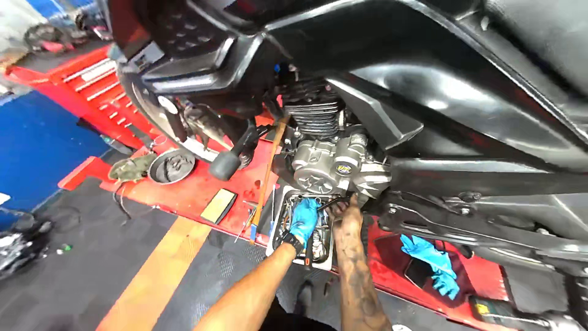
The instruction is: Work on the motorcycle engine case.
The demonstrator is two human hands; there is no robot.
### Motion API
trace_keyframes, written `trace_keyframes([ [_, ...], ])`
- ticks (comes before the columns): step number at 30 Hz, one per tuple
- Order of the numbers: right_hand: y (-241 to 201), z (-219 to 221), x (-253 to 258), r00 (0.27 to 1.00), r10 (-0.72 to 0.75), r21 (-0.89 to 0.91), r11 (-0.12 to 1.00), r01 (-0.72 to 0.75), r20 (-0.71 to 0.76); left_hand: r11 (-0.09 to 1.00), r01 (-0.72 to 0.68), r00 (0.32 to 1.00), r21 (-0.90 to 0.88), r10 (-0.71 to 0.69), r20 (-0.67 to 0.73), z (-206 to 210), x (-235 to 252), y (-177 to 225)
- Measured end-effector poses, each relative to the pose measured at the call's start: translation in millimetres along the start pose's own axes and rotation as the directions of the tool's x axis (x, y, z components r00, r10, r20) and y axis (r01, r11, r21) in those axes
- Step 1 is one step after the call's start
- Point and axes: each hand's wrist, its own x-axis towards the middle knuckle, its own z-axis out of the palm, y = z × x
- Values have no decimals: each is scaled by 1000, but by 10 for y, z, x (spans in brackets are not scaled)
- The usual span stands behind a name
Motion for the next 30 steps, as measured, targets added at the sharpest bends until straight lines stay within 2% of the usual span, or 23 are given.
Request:
trace_keyframes([
  [2,-43,-10,6,1000,-1,-39,999,2,25,992,-11,1000,125,14,-22,15,-138,98],
  [4,-61,0,-4,1000,-12,-53,999,13,27,976,-56,998,210,56,6,28,28,-82],
  [6,-36,25,33,999,-37,-64,997,38,17,918,-282,949,279,309,-55,108,485,-555],
  [7,-23,32,44,999,-48,-67,997,49,15,901,-324,938,289,346,-27,97,635,-640],
  [10,51,38,-17,997,-68,-71,995,66,-27,928,-296,952,226,306,-9,57,563,-629],
  [13,346,-175,-257,991,-135,-158,978,136,14,950,-247,962,194,264,-67,35,389,-970],
  [14,463,-271,-312,991,-127,-179,975,132,41,959,-212,970,186,230,-79,7,376,-1123],
  [16,555,-350,-319,998,-24,-172,985,35,62,968,-118,986,220,140,-90,-57,427,-1250],
  [19,459,-362,-234,995,38,-85,996,-30,93,972,-150,981,179,169,-95,-51,421,-1132],
  [24,152,-202,-75,993,39,119,992,-53,115,973,-222,970,68,228,-87,-63,346,-589],
  [30,68,-248,12,978,40,143,987,-71,207,969,-247,964,-10,245,-105,-34,329,-445],
])
